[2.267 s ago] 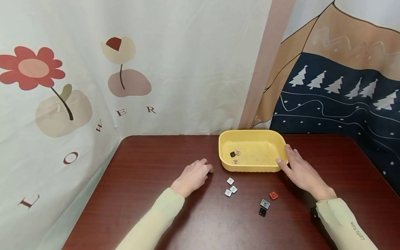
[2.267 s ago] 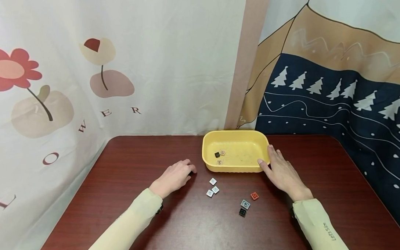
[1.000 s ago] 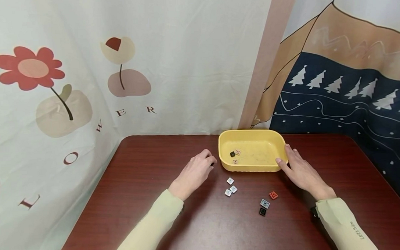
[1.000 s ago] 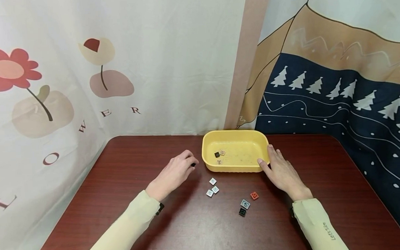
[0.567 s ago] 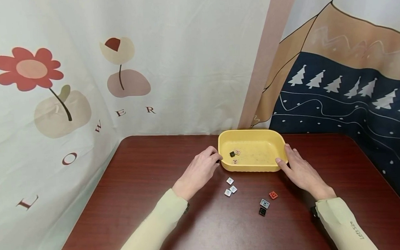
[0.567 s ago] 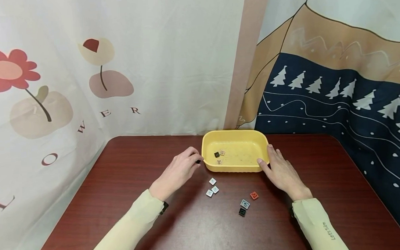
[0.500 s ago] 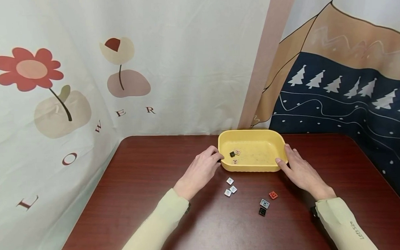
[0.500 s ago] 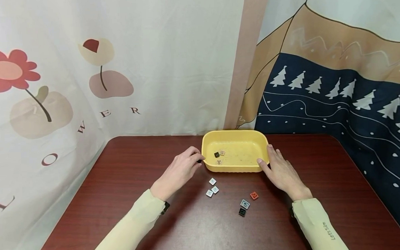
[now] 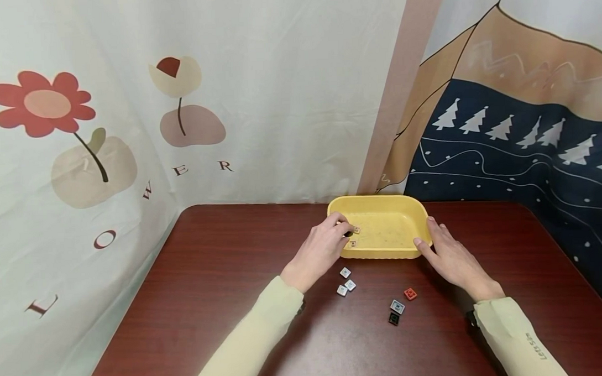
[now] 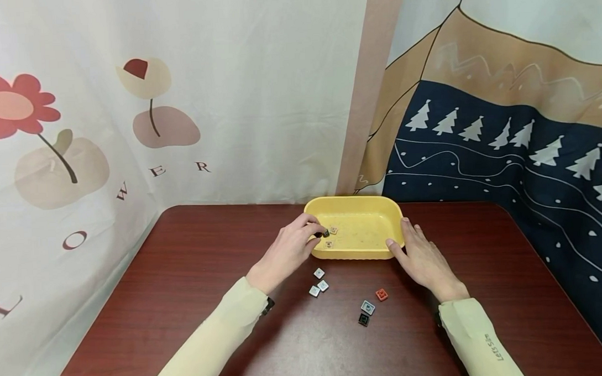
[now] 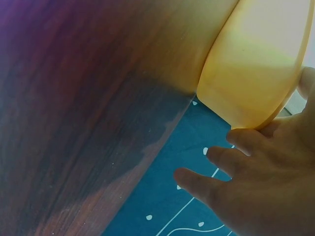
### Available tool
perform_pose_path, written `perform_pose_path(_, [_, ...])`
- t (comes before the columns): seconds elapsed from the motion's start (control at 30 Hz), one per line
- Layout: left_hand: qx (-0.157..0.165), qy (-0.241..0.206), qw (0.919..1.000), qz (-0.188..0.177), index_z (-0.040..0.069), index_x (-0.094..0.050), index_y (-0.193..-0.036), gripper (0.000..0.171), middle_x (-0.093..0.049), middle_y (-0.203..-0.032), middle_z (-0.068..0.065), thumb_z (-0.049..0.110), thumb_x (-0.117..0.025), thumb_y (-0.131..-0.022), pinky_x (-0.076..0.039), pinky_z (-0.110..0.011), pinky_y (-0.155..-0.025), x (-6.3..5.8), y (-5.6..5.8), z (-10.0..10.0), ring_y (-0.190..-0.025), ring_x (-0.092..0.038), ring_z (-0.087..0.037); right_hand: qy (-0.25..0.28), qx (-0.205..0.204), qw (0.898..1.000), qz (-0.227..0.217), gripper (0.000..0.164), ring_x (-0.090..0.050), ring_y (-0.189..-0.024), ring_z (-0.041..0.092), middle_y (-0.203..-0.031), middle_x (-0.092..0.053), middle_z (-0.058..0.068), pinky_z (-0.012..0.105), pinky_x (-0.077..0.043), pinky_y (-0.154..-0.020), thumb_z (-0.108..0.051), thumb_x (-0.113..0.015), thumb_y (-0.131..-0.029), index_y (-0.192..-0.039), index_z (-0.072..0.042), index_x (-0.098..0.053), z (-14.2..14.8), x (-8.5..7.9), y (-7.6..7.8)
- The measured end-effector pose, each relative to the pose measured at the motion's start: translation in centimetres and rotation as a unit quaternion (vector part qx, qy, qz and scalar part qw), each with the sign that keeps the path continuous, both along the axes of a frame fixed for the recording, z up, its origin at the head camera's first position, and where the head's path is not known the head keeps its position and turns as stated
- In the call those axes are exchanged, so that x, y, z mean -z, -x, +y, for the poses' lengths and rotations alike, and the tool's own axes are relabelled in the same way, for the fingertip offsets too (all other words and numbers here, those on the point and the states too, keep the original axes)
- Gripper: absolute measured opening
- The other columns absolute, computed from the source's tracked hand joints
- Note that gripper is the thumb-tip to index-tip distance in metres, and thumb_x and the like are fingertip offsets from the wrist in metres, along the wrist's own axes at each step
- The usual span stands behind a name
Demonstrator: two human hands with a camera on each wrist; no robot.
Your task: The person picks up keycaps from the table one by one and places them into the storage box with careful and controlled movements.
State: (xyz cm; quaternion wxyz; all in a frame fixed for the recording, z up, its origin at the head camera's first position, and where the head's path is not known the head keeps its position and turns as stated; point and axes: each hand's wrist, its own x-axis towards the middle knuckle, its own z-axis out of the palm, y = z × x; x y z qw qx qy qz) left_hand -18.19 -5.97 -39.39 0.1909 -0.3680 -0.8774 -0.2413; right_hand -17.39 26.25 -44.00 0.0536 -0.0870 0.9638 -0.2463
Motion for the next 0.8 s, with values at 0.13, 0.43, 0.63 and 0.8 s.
perform_pose_path(0.13, [-0.001, 0.013, 0.9999, 0.004, 0.005, -0.075, -0.110, 0.018, -0.063, -0.110, -0.007, -0.001, -0.075, -0.093, -0.056, -0.027, -0.078, 0.2, 0.6, 1.0, -0.089, -0.069, -0.018, 0.000, 0.001, 1.000, -0.001, 0.090, -0.009, -0.153, 0.054, -0.168, -0.008, 0.031, 0.072, -0.018, -0.115, -0.061, -0.033, -0.108, -0.164, 0.003, -0.002, 0.0, -0.1, -0.1])
perform_pose_path(0.43, [-0.017, 0.045, 0.9988, -0.003, 0.006, -0.076, -0.110, 0.016, -0.066, -0.109, -0.006, 0.004, -0.075, -0.094, -0.055, -0.028, -0.086, 0.5, 2.0, 3.1, -0.100, -0.066, -0.019, -0.001, -0.001, 1.000, -0.002, 0.091, -0.009, -0.153, 0.053, -0.169, -0.007, 0.029, 0.072, -0.017, -0.116, -0.062, -0.033, -0.108, -0.164, 0.003, -0.003, 0.0, -0.1, 0.0])
perform_pose_path(0.63, [-0.041, 0.056, 0.9968, -0.039, 0.008, -0.079, -0.109, 0.017, -0.068, -0.107, -0.004, 0.006, -0.078, -0.092, -0.054, -0.027, -0.089, 0.9, 3.0, 4.3, -0.098, -0.069, -0.019, -0.002, -0.002, 1.000, 0.000, 0.091, -0.009, -0.153, 0.054, -0.169, -0.008, 0.030, 0.072, -0.018, -0.116, -0.062, -0.033, -0.108, -0.164, 0.004, -0.003, 0.0, -0.1, -0.1])
perform_pose_path(0.8, [-0.063, 0.087, 0.9923, -0.061, 0.011, -0.080, -0.110, 0.018, -0.069, -0.107, -0.003, 0.010, -0.079, -0.092, -0.054, -0.026, -0.086, 1.2, 3.9, 5.3, -0.096, -0.070, -0.017, -0.002, -0.002, 1.000, -0.001, 0.091, -0.010, -0.153, 0.054, -0.168, -0.008, 0.030, 0.072, -0.018, -0.116, -0.062, -0.033, -0.108, -0.164, 0.004, -0.003, -0.1, -0.2, -0.1])
